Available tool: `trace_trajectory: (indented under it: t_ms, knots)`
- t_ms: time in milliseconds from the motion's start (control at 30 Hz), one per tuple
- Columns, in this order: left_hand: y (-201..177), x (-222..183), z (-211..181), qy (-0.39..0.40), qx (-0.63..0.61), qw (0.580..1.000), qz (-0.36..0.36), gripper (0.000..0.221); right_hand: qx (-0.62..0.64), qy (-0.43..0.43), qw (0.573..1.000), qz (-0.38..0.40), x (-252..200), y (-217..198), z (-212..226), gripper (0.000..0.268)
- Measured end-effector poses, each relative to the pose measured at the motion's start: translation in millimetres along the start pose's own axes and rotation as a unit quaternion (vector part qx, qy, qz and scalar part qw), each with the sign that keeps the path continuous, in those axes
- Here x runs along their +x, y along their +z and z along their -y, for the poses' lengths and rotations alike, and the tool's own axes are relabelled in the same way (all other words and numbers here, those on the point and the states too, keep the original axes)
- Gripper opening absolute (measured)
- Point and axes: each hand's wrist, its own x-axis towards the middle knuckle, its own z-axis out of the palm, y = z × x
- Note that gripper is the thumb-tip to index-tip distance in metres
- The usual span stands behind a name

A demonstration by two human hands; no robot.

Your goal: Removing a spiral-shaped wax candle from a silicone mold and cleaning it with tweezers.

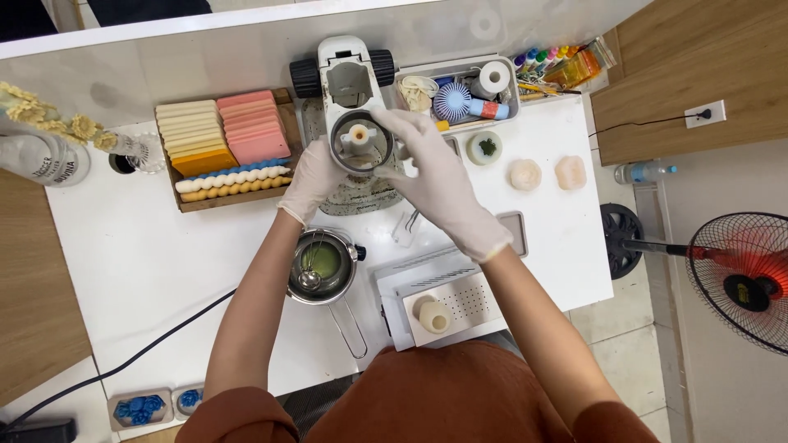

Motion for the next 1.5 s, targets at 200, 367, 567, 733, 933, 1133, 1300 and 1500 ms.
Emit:
trace_trajectory:
  t_ms: [200, 367, 567, 733, 933, 1133, 1300, 1500]
  knots:
    - [15.7, 3.1, 25.2, -0.023, 0.031, 0.999, 0.003, 0.029, -0.139, 0.021, 0.983, 0.119, 35.5, 37.1, -41.1, 0.046]
    - [-2.4, 0.5, -3.5, -0.063, 0.033, 0.997, 0.005, 0.043, -0.153, -0.001, 0.982, 0.111, 39.1, 25.3, -37.8, 0.042]
    - [-28.4, -28.6, -8.0, -0.018, 0.002, 0.999, -0.047, 0.073, -0.017, -0.004, 1.000, 0.023, 40.3, -15.6, -15.8, 0.041]
    - [-58.5, -93.6, -42.5, -0.036, 0.111, 0.988, -0.105, 0.060, 0.029, -0.037, 0.995, -0.086, 14.6, -64.4, 12.1, 0.039]
    - [-37.5, -154.8, -185.8, -0.146, -0.223, 0.944, -0.196, 0.070, 0.371, 0.079, 0.902, -0.207, -42.9, -94.5, 22.2, 0.028]
    - [72.2, -145.5, -245.8, 0.035, -0.397, 0.905, -0.152, 0.071, 0.631, 0.251, 0.717, -0.160, -127.2, -86.9, 17.6, 0.031]
    - [95.5, -145.6, -273.6, 0.082, -0.514, 0.825, -0.219, 0.057, 0.392, 0.314, 0.864, -0.048, -206.4, -75.1, -8.9, 0.035]
    - [132.6, -150.4, -266.3, 0.062, -0.542, 0.809, -0.219, 0.055, 0.092, 0.103, 0.990, -0.012, -190.6, -122.3, 36.5, 0.074]
